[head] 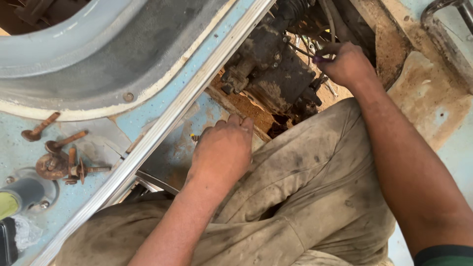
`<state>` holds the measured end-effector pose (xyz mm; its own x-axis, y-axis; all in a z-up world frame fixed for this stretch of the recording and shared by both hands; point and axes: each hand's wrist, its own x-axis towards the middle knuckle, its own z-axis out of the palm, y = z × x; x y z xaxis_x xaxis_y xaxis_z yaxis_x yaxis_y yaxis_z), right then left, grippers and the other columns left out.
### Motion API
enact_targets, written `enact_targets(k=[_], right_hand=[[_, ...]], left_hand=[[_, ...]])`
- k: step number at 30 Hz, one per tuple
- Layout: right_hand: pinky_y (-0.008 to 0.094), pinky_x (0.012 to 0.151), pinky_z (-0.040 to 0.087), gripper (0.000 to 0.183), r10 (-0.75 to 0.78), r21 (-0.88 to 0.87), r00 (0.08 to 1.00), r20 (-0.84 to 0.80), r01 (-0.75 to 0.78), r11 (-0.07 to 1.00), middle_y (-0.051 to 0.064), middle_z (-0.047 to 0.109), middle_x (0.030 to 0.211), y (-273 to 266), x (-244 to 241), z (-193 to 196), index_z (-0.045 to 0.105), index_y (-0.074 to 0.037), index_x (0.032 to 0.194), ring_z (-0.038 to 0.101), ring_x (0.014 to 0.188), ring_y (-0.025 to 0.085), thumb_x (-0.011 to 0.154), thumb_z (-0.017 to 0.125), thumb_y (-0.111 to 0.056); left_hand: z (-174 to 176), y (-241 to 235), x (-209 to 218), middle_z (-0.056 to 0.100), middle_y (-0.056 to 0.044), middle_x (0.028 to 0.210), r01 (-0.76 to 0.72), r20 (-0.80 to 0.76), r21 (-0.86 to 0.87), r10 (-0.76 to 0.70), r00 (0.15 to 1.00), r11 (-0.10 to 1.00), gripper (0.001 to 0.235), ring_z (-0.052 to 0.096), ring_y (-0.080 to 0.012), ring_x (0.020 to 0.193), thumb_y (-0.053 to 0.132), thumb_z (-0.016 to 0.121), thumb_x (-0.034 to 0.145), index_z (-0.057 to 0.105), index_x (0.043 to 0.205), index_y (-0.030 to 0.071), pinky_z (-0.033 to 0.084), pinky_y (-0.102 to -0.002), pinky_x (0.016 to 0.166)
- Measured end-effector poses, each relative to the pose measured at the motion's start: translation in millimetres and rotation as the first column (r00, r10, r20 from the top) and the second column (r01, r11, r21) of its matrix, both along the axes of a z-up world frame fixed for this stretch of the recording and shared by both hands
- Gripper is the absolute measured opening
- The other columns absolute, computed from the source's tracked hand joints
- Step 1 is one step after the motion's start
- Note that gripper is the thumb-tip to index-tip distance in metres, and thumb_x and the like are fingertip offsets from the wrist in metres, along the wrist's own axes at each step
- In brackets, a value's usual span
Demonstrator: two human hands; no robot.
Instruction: The person works under a vehicle, using a screwdriver to adjust or tighten components of the undercarriage. The person holds a cloth in one hand and manipulates the tool with the other, focusing on a specific mechanical area.
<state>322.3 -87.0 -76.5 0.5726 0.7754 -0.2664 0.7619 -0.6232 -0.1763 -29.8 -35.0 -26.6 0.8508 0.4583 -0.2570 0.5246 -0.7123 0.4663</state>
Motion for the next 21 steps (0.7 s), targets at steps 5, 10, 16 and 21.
enact_targets(k=[5, 10, 16, 21], right_hand=[[0.044, 0.086, 0.054, 0.033, -0.064, -0.058, 0.998, 0.013, 0.065, 0.996, 0.016, 0.077, 0.100, -12.7, 7.0, -1.0, 0.077, -0.019, 0.122, 0.073, 0.087, 0.030, 0.094, 0.078, -0.037], [0.043, 0.082, 0.055, 0.034, -0.078, -0.033, 0.996, -0.049, 0.076, 0.997, 0.018, 0.076, 0.096, -2.8, 5.9, -6.9, 0.076, -0.019, 0.124, 0.072, 0.084, 0.027, 0.096, 0.077, -0.038], [0.044, 0.084, 0.054, 0.031, -0.024, -0.045, 0.995, 0.096, 0.029, 0.999, 0.019, 0.075, 0.099, -2.2, 7.3, -2.4, 0.080, -0.017, 0.117, 0.069, 0.086, 0.030, 0.091, 0.083, -0.033], [0.034, 0.068, 0.057, 0.030, -0.235, 0.166, 0.949, -0.208, 0.271, 0.948, 0.004, 0.078, 0.108, -7.0, -2.7, 12.8, 0.075, -0.022, 0.124, 0.069, 0.079, 0.014, 0.094, 0.072, -0.018]], left_hand=[[-8.3, -1.7, 4.7, 0.065, -0.016, 0.102, 0.010, -0.030, 0.009, -0.010, 0.999, 1.000, 0.030, 0.069, -0.0311, 0.092, 0.006, 0.064, 0.079, 0.063, 0.108, 0.001, 0.058, -0.045, 0.077], [-12.8, -1.6, 7.7, 0.064, -0.017, 0.105, 0.016, -0.036, 0.015, -0.016, 0.999, 1.000, 0.029, 0.069, -0.0316, 0.091, 0.007, 0.063, 0.078, 0.063, 0.106, 0.000, 0.059, -0.044, 0.077], [-9.4, 2.0, 6.1, 0.065, -0.019, 0.105, 0.025, -0.061, 0.018, -0.024, 0.998, 1.000, 0.026, 0.069, -0.0330, 0.092, 0.008, 0.062, 0.082, 0.064, 0.106, 0.001, 0.058, -0.046, 0.078], [-11.4, -0.1, 8.0, 0.064, -0.018, 0.106, 0.030, -0.099, -0.004, -0.030, 0.995, 1.000, 0.031, 0.068, -0.0324, 0.093, 0.006, 0.062, 0.080, 0.063, 0.110, -0.001, 0.058, -0.044, 0.079]])
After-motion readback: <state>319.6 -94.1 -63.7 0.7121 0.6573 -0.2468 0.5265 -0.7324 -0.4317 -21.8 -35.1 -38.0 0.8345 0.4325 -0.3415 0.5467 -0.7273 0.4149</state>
